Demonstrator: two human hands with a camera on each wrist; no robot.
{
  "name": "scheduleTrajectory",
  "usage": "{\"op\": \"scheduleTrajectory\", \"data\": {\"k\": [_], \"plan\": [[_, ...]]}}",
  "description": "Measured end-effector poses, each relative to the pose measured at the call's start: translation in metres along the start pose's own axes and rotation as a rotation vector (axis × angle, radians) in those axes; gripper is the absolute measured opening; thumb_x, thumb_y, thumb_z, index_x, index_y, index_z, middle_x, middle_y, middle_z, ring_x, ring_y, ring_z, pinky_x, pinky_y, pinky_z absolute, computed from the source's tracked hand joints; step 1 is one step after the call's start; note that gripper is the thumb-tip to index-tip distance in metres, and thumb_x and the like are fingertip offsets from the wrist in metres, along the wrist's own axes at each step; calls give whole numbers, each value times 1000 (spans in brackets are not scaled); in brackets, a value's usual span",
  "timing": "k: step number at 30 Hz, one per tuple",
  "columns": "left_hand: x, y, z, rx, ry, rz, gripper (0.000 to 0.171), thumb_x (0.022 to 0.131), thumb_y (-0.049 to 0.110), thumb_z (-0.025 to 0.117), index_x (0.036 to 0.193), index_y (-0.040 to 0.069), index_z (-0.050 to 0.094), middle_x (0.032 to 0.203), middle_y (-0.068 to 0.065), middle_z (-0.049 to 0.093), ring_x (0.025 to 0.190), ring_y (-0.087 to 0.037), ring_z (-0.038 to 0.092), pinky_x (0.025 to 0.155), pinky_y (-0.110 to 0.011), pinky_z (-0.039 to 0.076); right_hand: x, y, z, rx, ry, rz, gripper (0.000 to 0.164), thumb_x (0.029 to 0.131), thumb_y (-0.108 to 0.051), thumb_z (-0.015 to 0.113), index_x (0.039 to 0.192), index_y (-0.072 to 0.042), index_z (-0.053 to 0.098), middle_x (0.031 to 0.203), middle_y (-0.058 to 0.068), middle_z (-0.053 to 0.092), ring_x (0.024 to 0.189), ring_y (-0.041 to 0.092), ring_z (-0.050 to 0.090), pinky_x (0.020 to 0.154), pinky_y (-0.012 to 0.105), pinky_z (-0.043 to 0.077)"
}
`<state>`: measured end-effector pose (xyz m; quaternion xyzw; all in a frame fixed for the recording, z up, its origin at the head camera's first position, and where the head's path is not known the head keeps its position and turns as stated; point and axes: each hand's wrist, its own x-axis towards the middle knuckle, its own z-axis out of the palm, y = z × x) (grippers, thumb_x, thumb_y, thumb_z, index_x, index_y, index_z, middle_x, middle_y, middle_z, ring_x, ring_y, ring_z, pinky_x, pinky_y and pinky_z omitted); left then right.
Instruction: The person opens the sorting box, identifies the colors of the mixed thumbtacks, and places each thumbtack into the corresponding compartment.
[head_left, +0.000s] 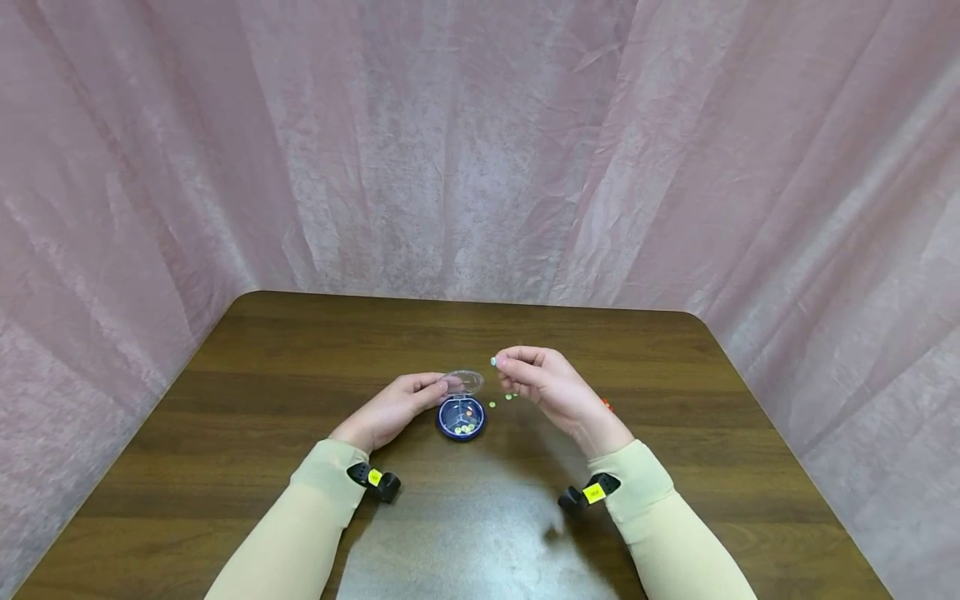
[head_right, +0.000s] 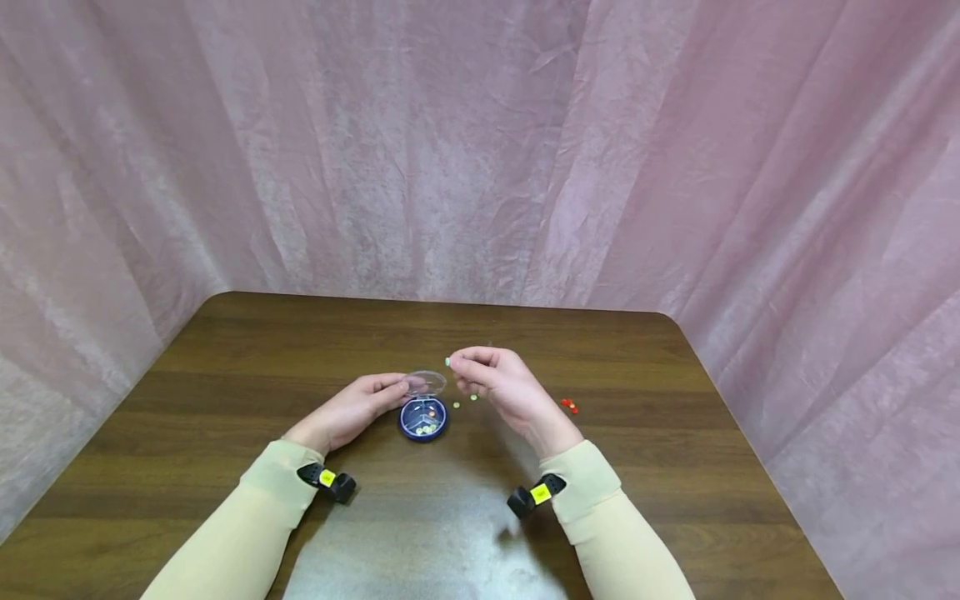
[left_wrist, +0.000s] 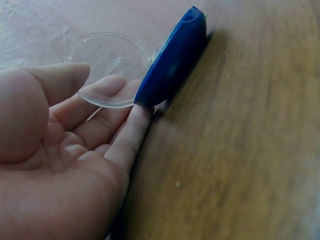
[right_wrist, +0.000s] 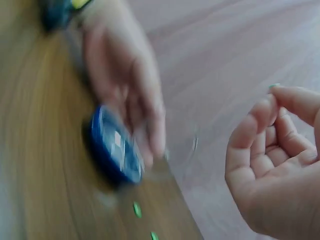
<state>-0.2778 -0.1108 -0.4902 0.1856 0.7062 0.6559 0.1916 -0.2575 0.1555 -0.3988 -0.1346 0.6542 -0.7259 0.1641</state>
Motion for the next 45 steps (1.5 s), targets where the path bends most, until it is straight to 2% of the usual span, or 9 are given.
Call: {"op": "scheduleTrajectory", "data": {"k": [5, 13, 19, 29, 32, 34, 37, 42, 45], "plan": [[-5, 2, -1, 13, 9, -11, 40, 106, 32, 49, 135, 9, 62, 134, -2, 63, 130, -15, 53, 108, -32, 38, -11, -8, 10, 390, -177, -17, 10, 101, -12, 56, 101, -9, 66, 85, 1, 54, 77, 14, 49, 75, 26, 43], [-8, 6, -2, 9, 10, -13, 41, 106, 32, 49, 135, 7, 62, 135, -4, 62, 131, -16, 52, 109, -34, 38, -25, -20, 26, 664, -413, -51, 12, 104, -18, 51, 99, -12, 60, 88, -2, 46, 79, 11, 43, 76, 26, 37], [-9, 5, -3, 8, 13, -17, 40, 106, 32, 49, 135, 7, 61, 135, -4, 62, 130, -16, 52, 109, -33, 38, -30, -22, 33, 745, -504, -70, 13, 105, -18, 50, 96, -14, 59, 87, -4, 42, 79, 10, 40, 76, 25, 35], [-8, 4, -3, 9, 5, -17, 41, 106, 31, 49, 136, 6, 61, 136, -5, 62, 131, -17, 52, 109, -34, 38, -31, -24, 31, 713, -464, -75, 14, 104, -17, 50, 96, -13, 61, 86, -3, 43, 78, 11, 40, 75, 25, 35], [-6, 3, -3, 14, -3, -11, 42, 106, 32, 49, 137, 6, 60, 137, -6, 61, 132, -18, 51, 109, -34, 38, -30, -25, 29, 518, -363, -115, 12, 102, -15, 53, 96, -9, 61, 84, 0, 46, 77, 14, 42, 74, 27, 37], [-5, 3, -3, 12, -6, -11, 42, 106, 33, 49, 137, 7, 61, 136, -5, 61, 131, -16, 51, 108, -33, 38, -27, -24, 29, 298, -258, -140, 13, 100, -15, 58, 97, -3, 63, 82, 3, 50, 77, 18, 46, 74, 28, 41], [-5, 4, -5, 11, -10, -5, 41, 106, 33, 49, 136, 10, 62, 136, -2, 62, 131, -14, 52, 108, -32, 38, -21, -19, 30, -159, -111, -169, 21, 96, -23, 67, 101, -3, 68, 84, 7, 60, 80, 23, 55, 75, 30, 47], [-6, 5, -5, 6, -12, -3, 41, 105, 34, 49, 137, 12, 62, 136, 0, 62, 132, -13, 51, 109, -31, 38, -9, -4, 36, -986, 9, -346, 5, 92, -30, 70, 91, -25, 72, 84, -15, 62, 76, 5, 58, 68, 24, 48], [-5, 4, -5, -3, -13, -3, 43, 106, 33, 49, 140, 9, 59, 138, -3, 60, 133, -16, 49, 109, -32, 37, -4, 6, 40, -1301, 12, -473, 5, 90, -26, 68, 87, -28, 71, 82, -20, 57, 73, -1, 54, 63, 21, 45]]}}
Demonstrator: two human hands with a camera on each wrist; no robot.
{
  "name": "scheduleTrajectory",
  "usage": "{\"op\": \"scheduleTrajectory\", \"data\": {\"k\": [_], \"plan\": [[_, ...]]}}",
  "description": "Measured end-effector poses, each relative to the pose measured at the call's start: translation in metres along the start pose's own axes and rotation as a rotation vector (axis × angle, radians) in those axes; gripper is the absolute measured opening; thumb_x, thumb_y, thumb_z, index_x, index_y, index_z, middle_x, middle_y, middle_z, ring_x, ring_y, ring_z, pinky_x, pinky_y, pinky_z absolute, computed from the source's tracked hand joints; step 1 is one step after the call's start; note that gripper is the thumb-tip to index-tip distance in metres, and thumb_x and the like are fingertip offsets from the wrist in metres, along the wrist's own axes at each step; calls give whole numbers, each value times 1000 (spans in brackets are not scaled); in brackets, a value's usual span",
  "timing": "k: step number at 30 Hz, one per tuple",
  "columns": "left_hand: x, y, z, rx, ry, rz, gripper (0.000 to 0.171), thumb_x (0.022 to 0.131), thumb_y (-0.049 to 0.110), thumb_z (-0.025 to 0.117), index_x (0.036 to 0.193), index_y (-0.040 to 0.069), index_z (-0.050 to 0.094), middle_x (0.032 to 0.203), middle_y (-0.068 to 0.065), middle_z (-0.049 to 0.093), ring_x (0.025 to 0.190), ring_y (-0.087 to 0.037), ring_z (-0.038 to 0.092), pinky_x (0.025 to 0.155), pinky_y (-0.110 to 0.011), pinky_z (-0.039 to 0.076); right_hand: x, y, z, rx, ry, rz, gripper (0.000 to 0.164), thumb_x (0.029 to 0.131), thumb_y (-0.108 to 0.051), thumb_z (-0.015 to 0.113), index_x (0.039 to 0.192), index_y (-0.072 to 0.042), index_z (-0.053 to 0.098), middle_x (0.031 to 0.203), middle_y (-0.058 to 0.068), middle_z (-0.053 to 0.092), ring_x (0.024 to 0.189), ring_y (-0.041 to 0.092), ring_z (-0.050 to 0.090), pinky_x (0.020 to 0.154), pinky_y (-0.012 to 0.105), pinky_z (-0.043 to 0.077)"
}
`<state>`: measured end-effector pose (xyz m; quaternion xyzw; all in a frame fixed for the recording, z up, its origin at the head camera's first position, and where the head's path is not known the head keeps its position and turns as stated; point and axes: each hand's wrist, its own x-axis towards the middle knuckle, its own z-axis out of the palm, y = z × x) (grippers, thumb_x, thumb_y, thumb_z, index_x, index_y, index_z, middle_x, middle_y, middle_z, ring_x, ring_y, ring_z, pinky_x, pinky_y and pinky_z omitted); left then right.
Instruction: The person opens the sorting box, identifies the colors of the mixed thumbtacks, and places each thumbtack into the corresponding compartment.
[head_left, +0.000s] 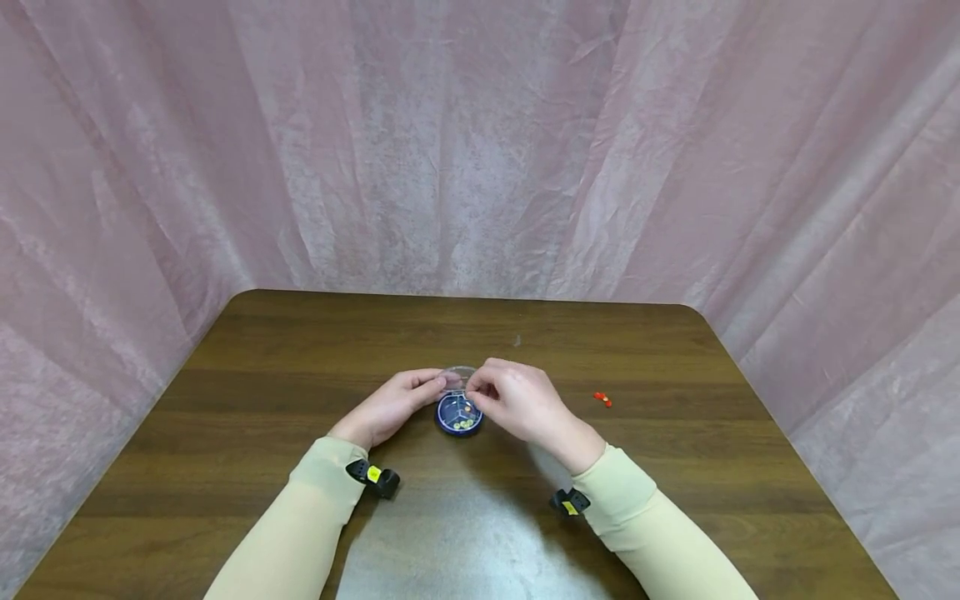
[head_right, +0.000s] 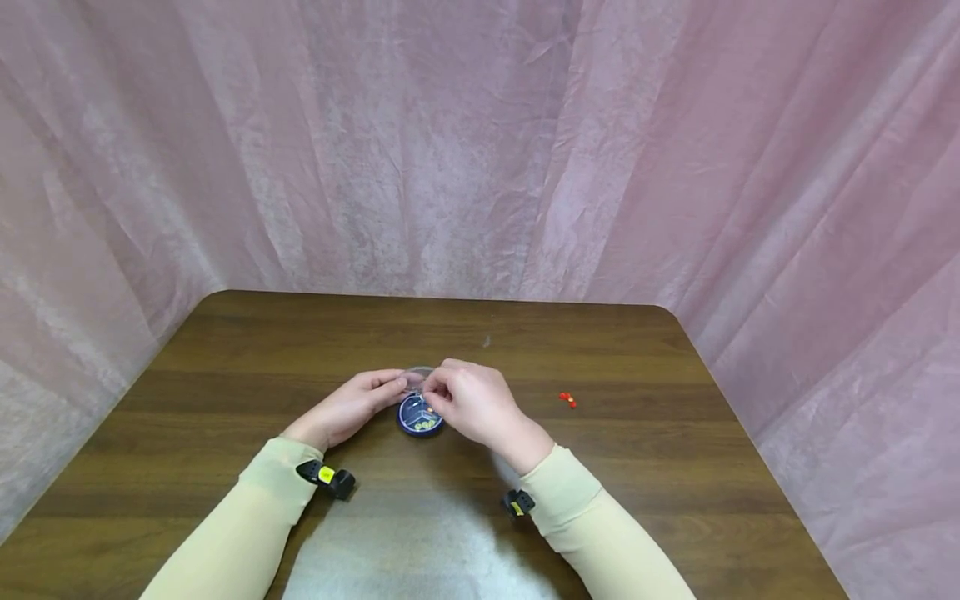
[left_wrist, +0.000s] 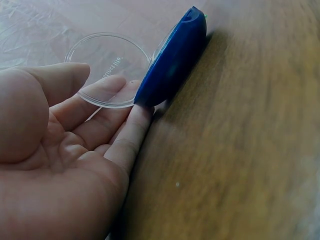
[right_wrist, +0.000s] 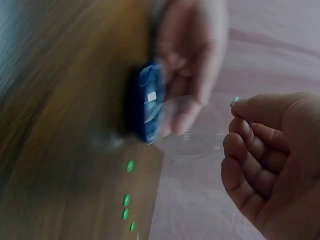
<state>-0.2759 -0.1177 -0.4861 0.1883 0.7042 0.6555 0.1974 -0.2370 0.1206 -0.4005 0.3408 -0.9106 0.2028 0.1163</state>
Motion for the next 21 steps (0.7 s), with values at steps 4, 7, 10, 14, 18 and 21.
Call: {"op": "scheduleTrajectory", "data": {"k": [4, 7, 10, 14, 18, 21], "plan": [[0, -2, 0, -10, -1, -1, 43, 106, 32, 48, 140, 9, 58, 140, -4, 58, 135, -17, 48, 109, -31, 38, 0, 2, 14, -191, -27, -134, 8, 90, -24, 67, 84, -27, 71, 81, -17, 56, 71, 2, 52, 59, 24, 46], [1, -2, 0, -13, 0, -1, 40, 106, 31, 49, 139, 11, 60, 139, -2, 59, 135, -16, 48, 108, -30, 39, -1, 4, 21, -262, -48, -191, 10, 90, -24, 68, 80, -26, 70, 79, -14, 55, 69, 7, 53, 59, 29, 46], [1, -2, 0, -13, -2, 0, 38, 106, 30, 49, 138, 12, 61, 138, -1, 60, 134, -16, 48, 108, -30, 39, 0, 5, 26, -320, -50, -216, 14, 89, -23, 68, 75, -27, 68, 76, -12, 53, 69, 10, 54, 59, 31, 47], [0, -1, 0, -13, -3, -3, 39, 106, 30, 48, 139, 12, 60, 139, 0, 59, 135, -16, 48, 108, -31, 38, 1, 6, 33, -364, -58, -225, 18, 87, -22, 68, 70, -27, 64, 73, -12, 51, 67, 11, 54, 57, 30, 45], [0, -1, 0, -15, 1, -10, 39, 106, 31, 49, 138, 13, 61, 139, 1, 59, 134, -14, 48, 108, -30, 38, 1, 5, 37, -383, -59, -235, 19, 85, -21, 69, 68, -26, 63, 72, -11, 52, 66, 12, 54, 56, 31, 45], [0, -1, 0, -16, 3, -2, 39, 106, 30, 49, 139, 11, 60, 139, -1, 59, 134, -15, 48, 108, -31, 38, 0, 5, 40, -392, -57, -241, 18, 85, -21, 70, 68, -25, 64, 73, -10, 54, 67, 12, 56, 57, 32, 46]]}}
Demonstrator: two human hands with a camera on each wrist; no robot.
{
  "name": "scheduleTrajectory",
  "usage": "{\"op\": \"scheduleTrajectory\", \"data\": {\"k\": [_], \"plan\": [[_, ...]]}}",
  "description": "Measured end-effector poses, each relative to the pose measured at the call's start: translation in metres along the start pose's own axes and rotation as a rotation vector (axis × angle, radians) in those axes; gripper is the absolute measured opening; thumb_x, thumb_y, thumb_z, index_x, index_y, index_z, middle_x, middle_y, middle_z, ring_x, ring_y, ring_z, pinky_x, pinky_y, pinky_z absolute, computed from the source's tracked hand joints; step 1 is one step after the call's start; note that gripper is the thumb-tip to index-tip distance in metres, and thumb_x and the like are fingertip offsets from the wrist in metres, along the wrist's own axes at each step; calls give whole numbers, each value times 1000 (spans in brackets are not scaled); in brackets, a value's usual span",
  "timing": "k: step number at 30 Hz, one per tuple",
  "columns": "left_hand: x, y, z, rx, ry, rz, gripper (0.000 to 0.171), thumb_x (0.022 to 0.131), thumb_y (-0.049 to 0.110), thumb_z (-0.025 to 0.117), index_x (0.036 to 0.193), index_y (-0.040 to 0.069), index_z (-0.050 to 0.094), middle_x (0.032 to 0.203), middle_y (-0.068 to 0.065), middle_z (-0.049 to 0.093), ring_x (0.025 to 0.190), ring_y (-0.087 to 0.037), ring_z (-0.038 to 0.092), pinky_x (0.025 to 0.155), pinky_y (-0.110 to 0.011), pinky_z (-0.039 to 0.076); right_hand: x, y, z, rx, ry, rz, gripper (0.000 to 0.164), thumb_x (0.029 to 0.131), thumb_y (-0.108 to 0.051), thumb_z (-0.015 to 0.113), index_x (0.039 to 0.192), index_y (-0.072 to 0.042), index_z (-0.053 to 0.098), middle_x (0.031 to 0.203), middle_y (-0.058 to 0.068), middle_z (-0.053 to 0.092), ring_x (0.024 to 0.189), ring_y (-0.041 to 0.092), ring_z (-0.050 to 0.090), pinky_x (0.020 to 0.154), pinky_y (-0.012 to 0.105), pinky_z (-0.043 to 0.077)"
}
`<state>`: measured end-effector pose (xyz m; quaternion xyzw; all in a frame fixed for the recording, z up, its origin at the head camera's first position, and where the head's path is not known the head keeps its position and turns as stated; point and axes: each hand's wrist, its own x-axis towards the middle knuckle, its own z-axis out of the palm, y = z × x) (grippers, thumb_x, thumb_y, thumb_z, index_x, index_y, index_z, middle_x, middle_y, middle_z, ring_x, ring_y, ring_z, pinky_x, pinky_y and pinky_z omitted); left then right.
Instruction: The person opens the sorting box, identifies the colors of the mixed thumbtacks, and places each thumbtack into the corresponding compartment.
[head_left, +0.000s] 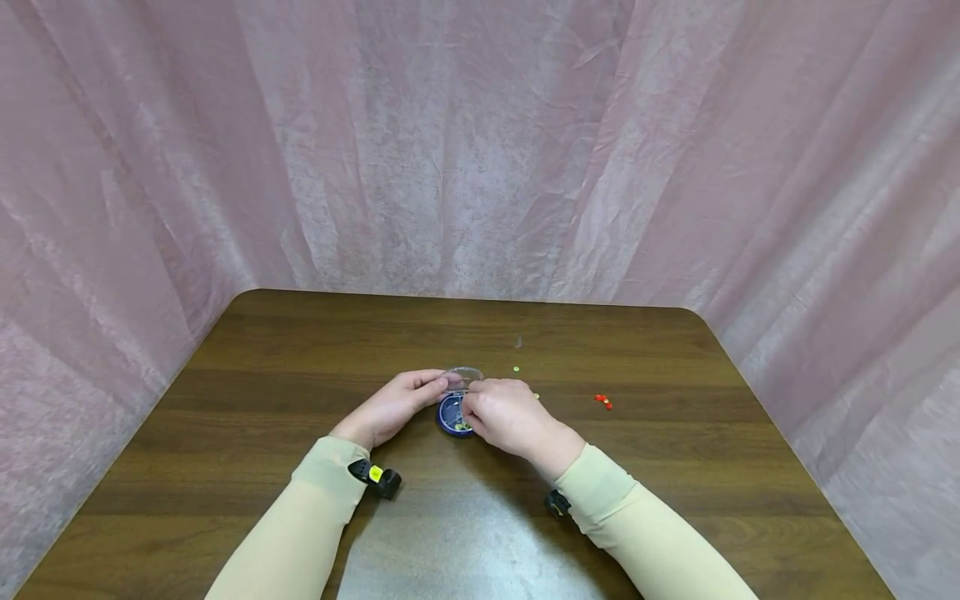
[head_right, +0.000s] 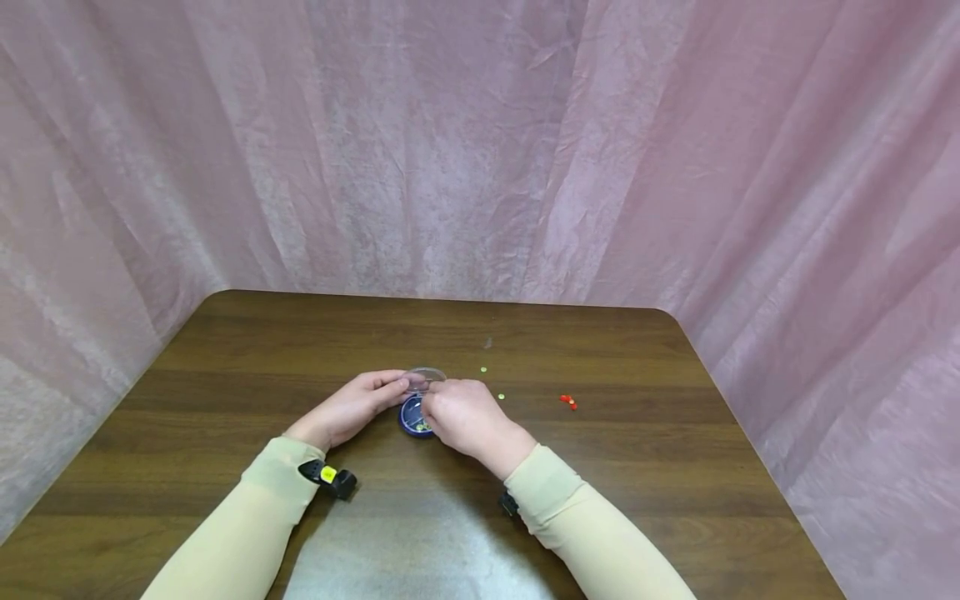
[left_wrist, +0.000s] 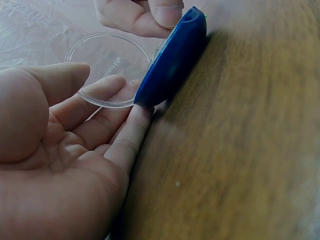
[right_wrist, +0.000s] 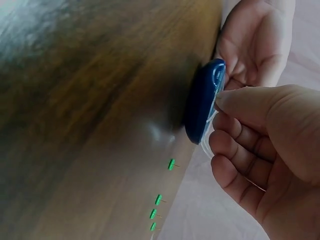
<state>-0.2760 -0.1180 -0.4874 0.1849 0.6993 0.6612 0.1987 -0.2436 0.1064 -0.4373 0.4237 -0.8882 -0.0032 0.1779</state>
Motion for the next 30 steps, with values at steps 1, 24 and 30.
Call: {"op": "scheduleTrajectory", "data": {"k": [1, 24, 30], "plan": [[0, 0, 0, -2, -1, 3, 40, 106, 30, 48, 139, 10, 60, 139, -2, 59, 134, -15, 48, 108, -32, 38, 0, 0, 1, -2, 0, -1, 17, 84, -21, 70, 68, -25, 64, 73, -10, 55, 67, 12, 57, 57, 32, 46], [1, 3, 3, 13, 2, 12, 41, 107, 28, 47, 137, 4, 60, 137, -7, 60, 132, -16, 51, 109, -31, 38, -30, 64, -14, 50, -40, 313, 10, 83, -17, 71, 79, -25, 72, 79, -14, 58, 72, 11, 62, 60, 36, 50], [0, 2, 2, 13, 3, 11, 41, 107, 29, 48, 138, 4, 59, 137, -7, 60, 132, -17, 51, 109, -32, 38, -29, 64, -4, 54, -90, 318, 15, 82, -16, 70, 73, -28, 67, 76, -14, 56, 68, 12, 60, 57, 37, 48]]}}
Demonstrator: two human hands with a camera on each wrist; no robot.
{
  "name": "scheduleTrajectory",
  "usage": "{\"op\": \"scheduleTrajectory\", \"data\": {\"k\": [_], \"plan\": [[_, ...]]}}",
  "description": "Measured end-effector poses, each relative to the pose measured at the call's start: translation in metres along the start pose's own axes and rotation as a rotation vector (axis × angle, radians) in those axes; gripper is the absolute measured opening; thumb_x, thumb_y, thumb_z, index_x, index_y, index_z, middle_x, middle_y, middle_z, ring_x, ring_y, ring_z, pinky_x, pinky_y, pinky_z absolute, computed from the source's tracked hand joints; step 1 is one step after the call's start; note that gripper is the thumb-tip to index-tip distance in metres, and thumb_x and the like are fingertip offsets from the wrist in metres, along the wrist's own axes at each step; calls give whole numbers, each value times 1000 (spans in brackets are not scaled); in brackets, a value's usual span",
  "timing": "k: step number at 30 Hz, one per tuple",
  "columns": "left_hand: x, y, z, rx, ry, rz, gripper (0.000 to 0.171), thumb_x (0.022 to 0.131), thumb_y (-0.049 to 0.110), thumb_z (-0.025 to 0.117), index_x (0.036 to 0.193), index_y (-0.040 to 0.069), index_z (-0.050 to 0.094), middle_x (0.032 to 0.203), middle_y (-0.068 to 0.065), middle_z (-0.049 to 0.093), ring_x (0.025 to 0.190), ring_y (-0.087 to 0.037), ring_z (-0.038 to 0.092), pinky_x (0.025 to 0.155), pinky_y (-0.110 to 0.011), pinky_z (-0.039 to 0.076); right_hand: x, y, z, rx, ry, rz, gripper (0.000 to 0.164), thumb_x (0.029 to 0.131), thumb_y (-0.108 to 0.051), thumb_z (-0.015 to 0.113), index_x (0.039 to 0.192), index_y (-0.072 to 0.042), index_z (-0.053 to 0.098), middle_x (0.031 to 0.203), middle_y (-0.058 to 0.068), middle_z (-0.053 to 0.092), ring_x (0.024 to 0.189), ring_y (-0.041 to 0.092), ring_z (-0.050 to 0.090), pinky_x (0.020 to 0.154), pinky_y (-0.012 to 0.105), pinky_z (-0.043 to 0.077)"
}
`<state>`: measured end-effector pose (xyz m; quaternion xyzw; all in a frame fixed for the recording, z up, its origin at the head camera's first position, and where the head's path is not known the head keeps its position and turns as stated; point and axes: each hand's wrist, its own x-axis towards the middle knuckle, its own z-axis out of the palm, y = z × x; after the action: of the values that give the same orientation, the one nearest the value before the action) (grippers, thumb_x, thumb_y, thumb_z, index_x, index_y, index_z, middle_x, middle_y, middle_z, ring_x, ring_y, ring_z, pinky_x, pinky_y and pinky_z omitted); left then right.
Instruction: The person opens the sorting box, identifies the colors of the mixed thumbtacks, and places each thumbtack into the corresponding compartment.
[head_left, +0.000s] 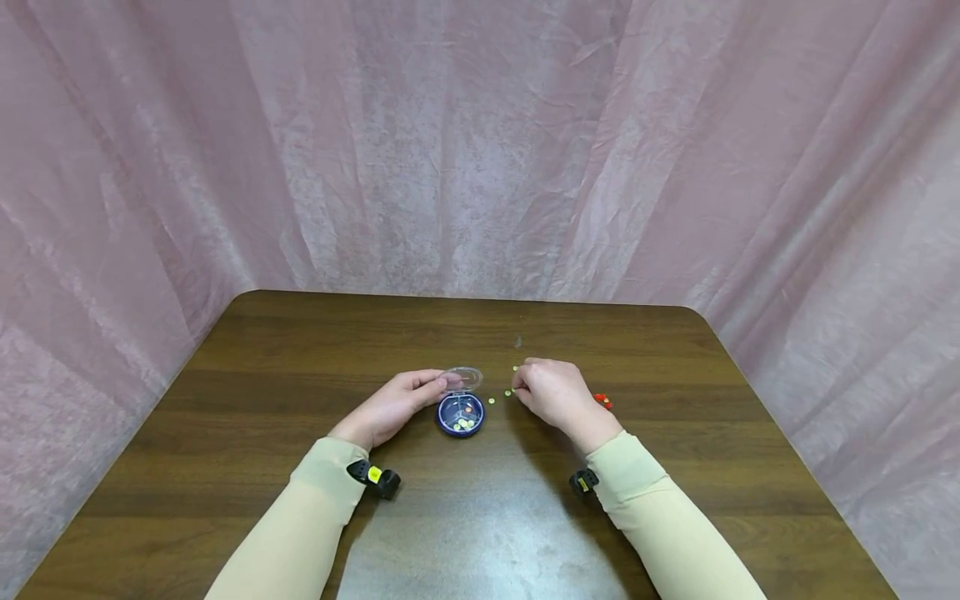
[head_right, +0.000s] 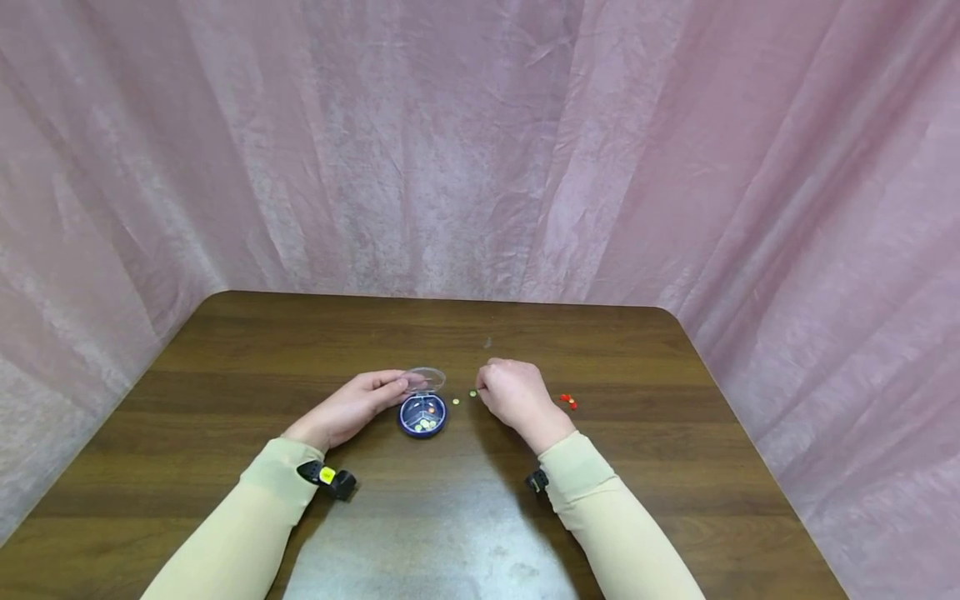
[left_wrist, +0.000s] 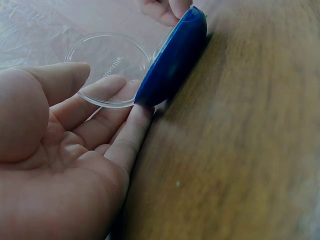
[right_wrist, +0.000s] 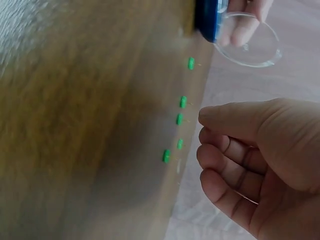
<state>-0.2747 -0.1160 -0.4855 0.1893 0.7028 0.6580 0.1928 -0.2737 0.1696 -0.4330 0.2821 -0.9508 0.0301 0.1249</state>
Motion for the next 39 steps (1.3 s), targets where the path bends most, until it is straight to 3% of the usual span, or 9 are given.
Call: {"op": "scheduleTrajectory", "data": {"k": [13, 29, 34, 39], "plan": [[0, 2, 0, 8, 9, -9, 41, 106, 31, 48, 137, 6, 60, 137, -5, 61, 132, -15, 51, 109, -32, 38, 10, -6, 13, -17, -1, -7, 15, 80, -18, 73, 72, -28, 66, 76, -11, 58, 71, 17, 64, 58, 39, 49], [-1, -1, 0, 16, 7, -19, 40, 106, 31, 49, 136, 7, 61, 136, -5, 61, 131, -15, 52, 109, -31, 38, 8, -7, 15, -25, 17, 0, 20, 82, -16, 68, 68, -28, 60, 72, -12, 53, 64, 13, 58, 53, 36, 46], [0, -2, -1, 21, 4, -5, 41, 106, 30, 49, 137, 6, 60, 137, -6, 61, 131, -16, 52, 109, -32, 37, 7, -11, 1, 133, 46, 60, 12, 86, -21, 70, 76, -28, 66, 74, -15, 54, 67, 6, 54, 58, 30, 46], [1, -1, -1, 15, 2, 2, 42, 106, 29, 48, 138, 4, 59, 138, -7, 60, 132, -17, 51, 109, -32, 37, 5, -17, -17, 522, -8, 144, 4, 89, -28, 72, 84, -27, 71, 77, -16, 61, 72, 5, 56, 67, 26, 47]]}}
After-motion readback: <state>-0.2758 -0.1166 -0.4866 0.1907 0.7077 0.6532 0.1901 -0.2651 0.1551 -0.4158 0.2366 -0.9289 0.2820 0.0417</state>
